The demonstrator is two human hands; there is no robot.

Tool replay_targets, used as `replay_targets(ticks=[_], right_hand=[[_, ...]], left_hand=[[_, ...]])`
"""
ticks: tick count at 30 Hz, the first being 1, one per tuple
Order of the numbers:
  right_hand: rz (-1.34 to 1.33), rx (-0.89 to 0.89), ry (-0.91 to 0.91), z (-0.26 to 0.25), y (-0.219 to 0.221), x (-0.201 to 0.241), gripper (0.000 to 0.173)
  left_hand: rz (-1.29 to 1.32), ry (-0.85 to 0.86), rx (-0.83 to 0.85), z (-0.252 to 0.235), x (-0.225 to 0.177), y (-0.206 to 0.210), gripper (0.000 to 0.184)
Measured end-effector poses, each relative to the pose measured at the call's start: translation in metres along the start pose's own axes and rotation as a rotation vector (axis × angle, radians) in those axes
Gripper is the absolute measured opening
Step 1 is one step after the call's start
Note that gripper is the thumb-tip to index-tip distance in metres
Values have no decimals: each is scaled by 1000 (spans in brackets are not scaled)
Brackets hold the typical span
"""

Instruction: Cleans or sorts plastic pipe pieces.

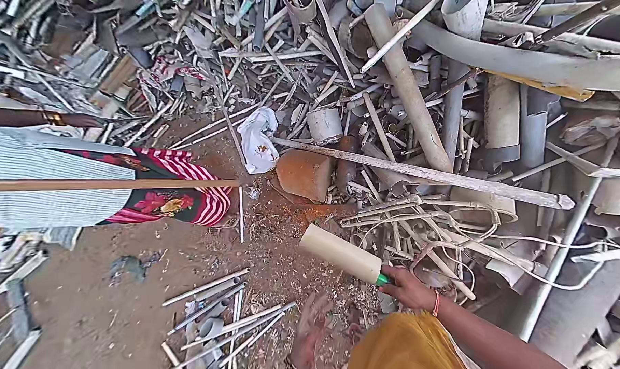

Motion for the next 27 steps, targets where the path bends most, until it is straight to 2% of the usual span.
replay_targets(ticks=[1,2,4,5,7,9,10,13,15,16,18,21,22,25,27], right_hand=[[54,47,10,6,22,14,32],[107,89,5,12,39,30,32],[227,168,-19,26,75,59,35],[324,200,-23,33,90,73,39],[560,218,-5,52,115,99,51],[712,124,-80,71,127,129,51],[775,35,-176,82,132,142,46],[1032,-307,-639,108,157,170,31],[1192,-408,-773,113,184,178,29],[1256,-408,-769,111,202,176,30],[1320,-309,-644,103,243,169,30],[1250,-13,-294,100,301,163,31],[1253,-5,-276,102,316,165,30],[1380,-134,-321,94,363,166,32],[1442,-50,-220,85,406,147,35]], left_hand=[[119,22,-8,0,-15,9,94],[236,53,-48,1,-29,16,84],[462,62,-195,10,-49,19,44],[537,46,-273,13,-54,13,37],[629,47,-351,21,-60,-9,34],[717,84,-354,22,-64,-37,37],[756,109,-347,24,-63,-53,38],[806,179,-336,36,-48,-93,39],[851,193,-309,45,-34,-111,41],[874,189,-299,52,-27,-118,41],[904,180,-297,66,-12,-132,39],[952,169,-300,80,25,-161,35],[978,161,-296,84,43,-171,36],[1026,139,-305,105,85,-200,36],[1044,132,-316,123,106,-214,37]])
Point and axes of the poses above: each hand's wrist, its own z-axis away from the middle knuckle, its own y-axis out of the palm, x = y × z, the point moved 7 cm from there along -z, towards the middle knuckle, and after that the axes turned 12 degrees about -z, right-handed, at the moved point
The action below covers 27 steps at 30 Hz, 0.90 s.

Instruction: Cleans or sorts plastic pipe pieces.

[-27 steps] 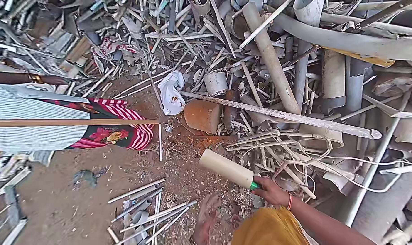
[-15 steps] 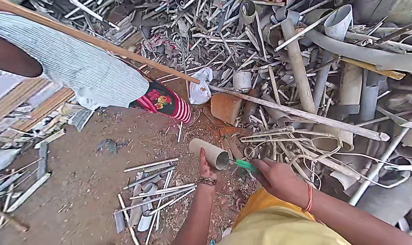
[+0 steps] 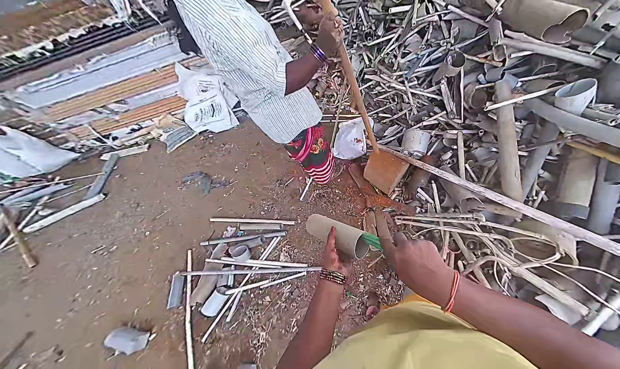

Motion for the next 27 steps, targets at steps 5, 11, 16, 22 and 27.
replay_targets(ticks=[5,11,16,22,27], right_hand=[[152,-198,-269,23,0,81,24],[315,-538,-610,34,17,152,13],[383,-586,-838,39,44,190,17],[444,-539,-898,39,61,201,17],[397,-569,-806,31,53,197,14]], left_hand=[[131,52,-41,-1,-22,-81,41],[33,19,40,0,-59,-153,69],[-31,39,27,-1,-81,-187,67],[4,-51,-123,-14,-77,-221,40],[76,-67,-80,-23,-70,-222,40]])
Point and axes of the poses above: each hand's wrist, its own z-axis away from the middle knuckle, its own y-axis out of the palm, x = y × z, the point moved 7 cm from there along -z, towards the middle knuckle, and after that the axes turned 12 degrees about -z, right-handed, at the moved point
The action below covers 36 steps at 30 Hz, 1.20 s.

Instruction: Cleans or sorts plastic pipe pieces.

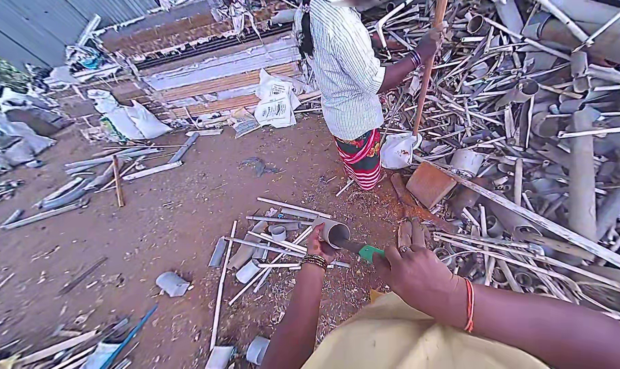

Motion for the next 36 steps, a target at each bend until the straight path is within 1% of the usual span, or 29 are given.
replay_targets(ticks=[2,3,4,5,6,7,8,9,11,13,15,16,18,19,21,23,26,27,28,30,31,32,34,36], right_hand=[[49,-36,79,-8,0,-8,17],[47,-2,136,-15,2,-12,20],[6,96,211,-23,6,-17,24],[-68,270,301,-30,13,-21,29],[-168,479,391,-37,20,-23,33],[-274,674,464,-42,25,-23,34],[-346,769,489,-44,26,-21,31],[-379,797,489,-47,24,-21,28],[-379,762,506,-51,18,-26,25],[-353,740,537,-53,21,-31,26],[-372,760,512,-50,28,-22,29],[-392,772,489,-48,27,-15,28],[-388,730,455,-46,20,-12,24],[-364,720,467,-46,18,-15,25],[-306,760,500,-47,24,-17,31],[-311,795,484,-45,30,-8,33],[-329,759,462,-41,22,-1,26],[-309,738,477,-41,23,-8,26],[-302,766,509,-40,28,-16,29],[-367,817,575,-36,43,-33,34],[-419,820,587,-31,46,-38,32],[-458,803,588,-27,45,-43,30],[-495,750,612,-17,38,-61,34],[-454,687,655,-6,35,-83,37]], left_hand=[[-15,5,-3,-1,-2,5,42],[-24,8,8,0,-3,7,43],[-33,24,25,3,-6,12,43],[-45,51,37,7,-9,18,40],[-62,80,40,12,-12,25,39],[-86,106,39,17,-15,31,36],[-94,125,39,19,-15,34,33],[-94,138,46,20,-14,37,31],[-71,154,86,17,-10,38,30],[-32,161,139,17,-9,39,32],[-30,160,145,22,-10,42,30],[-35,155,127,24,-9,43,30],[-39,135,97,23,-7,39,31],[-24,115,116,19,-5,36,33],[-28,117,110,13,-5,31,34],[-62,129,96,18,-6,35,32],[-91,113,66,23,-2,46,30],[-88,103,64,22,1,46,31],[-89,96,78,20,3,47,34],[-120,108,106,21,4,56,34],[-133,107,104,23,4,61,34],[-130,95,114,24,5,67,34],[-96,102,110,23,11,71,34],[-43,146,161,30,13,80,31]])
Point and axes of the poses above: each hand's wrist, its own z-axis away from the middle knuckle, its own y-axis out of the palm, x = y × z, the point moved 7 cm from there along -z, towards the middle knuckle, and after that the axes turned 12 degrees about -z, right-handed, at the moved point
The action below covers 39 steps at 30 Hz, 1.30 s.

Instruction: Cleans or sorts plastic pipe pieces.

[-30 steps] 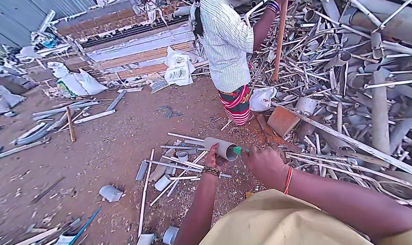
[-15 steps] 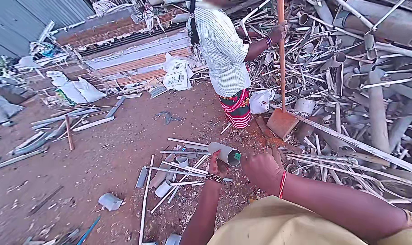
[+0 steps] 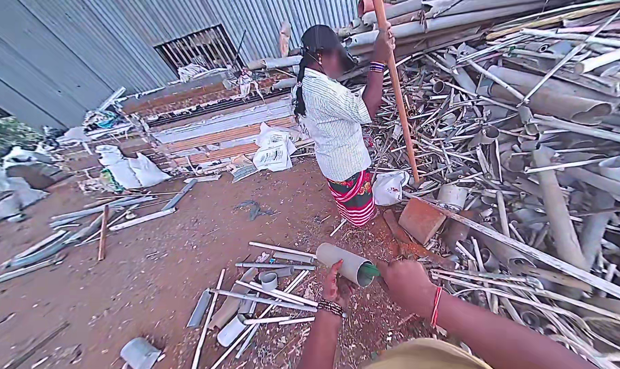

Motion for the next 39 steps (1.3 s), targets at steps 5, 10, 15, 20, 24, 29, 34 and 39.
replay_targets(ticks=[5,10,15,20,24,29,34,39], right_hand=[[-119,-78,-163,12,2,-34,37],[-19,-193,-205,32,-15,-88,37],[-22,-181,-115,44,-14,-123,38],[-60,-208,-122,69,-62,-185,40],[-195,-167,-95,70,-56,-218,41],[-255,1,-70,75,-58,-285,42],[-184,-85,165,108,-54,-388,37],[-272,-402,108,152,-73,-410,34]], left_hand=[[31,84,84,15,-3,38,41],[-45,16,-160,22,-3,57,55],[-120,15,-211,36,19,131,50],[-75,2,-220,49,34,178,49],[-105,18,-198,59,43,217,44],[-134,12,-301,25,54,209,51],[-819,284,-429,-8,33,160,85],[-1645,266,-298,-5,27,174,92]])
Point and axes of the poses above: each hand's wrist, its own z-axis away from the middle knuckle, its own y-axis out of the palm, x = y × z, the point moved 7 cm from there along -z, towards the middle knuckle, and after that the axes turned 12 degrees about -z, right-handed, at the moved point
